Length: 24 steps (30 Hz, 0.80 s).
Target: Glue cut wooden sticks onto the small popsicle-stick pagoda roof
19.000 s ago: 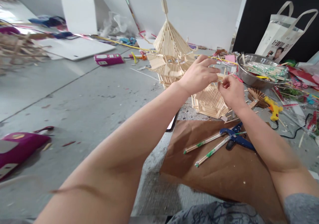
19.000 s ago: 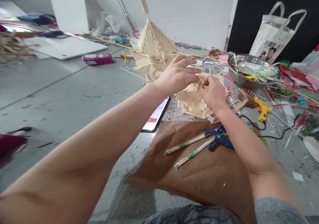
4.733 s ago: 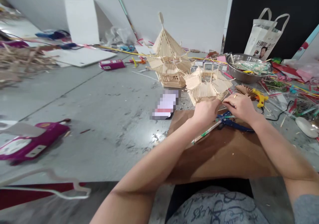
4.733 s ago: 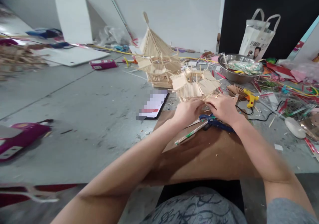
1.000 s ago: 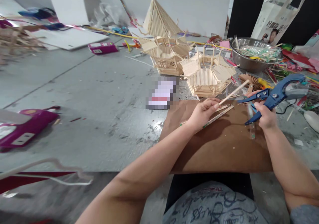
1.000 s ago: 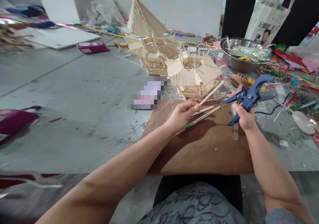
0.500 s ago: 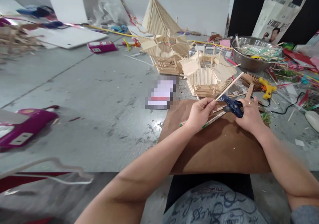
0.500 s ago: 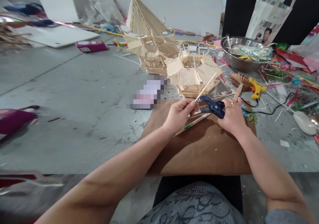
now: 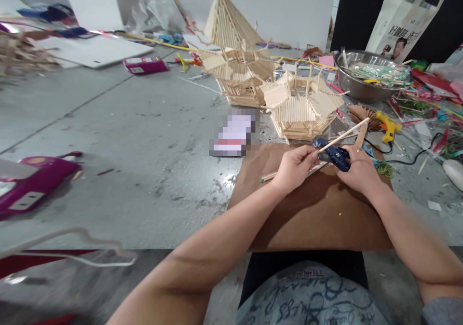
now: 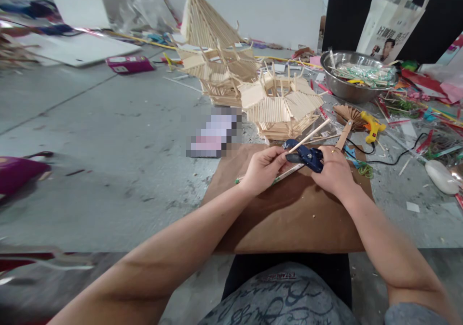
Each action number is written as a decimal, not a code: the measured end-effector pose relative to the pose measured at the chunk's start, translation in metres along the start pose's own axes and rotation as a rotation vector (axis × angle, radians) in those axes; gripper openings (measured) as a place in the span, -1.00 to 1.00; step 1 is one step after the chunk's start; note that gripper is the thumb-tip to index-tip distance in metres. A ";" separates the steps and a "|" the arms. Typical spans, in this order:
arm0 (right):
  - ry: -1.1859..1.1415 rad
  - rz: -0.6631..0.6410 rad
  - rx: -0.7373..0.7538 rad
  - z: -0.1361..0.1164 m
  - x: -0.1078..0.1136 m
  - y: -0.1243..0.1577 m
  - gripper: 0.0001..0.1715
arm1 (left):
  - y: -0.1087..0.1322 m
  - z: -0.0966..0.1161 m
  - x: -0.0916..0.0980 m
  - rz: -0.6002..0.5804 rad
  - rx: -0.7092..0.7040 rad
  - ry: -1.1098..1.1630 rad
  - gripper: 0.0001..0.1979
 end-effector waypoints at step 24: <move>0.080 -0.013 0.021 -0.012 -0.001 0.003 -0.57 | 0.002 -0.007 -0.010 -0.084 0.085 0.014 -0.83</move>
Point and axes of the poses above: each hand's wrist, its own y-axis away from the middle knuckle, its own x-axis out of the back of the hand, z = x × y, the point moved 10 cm from there along -y, towards the middle knuckle, and after that the axes turned 7 degrees about -x, right-handed, at the moved point
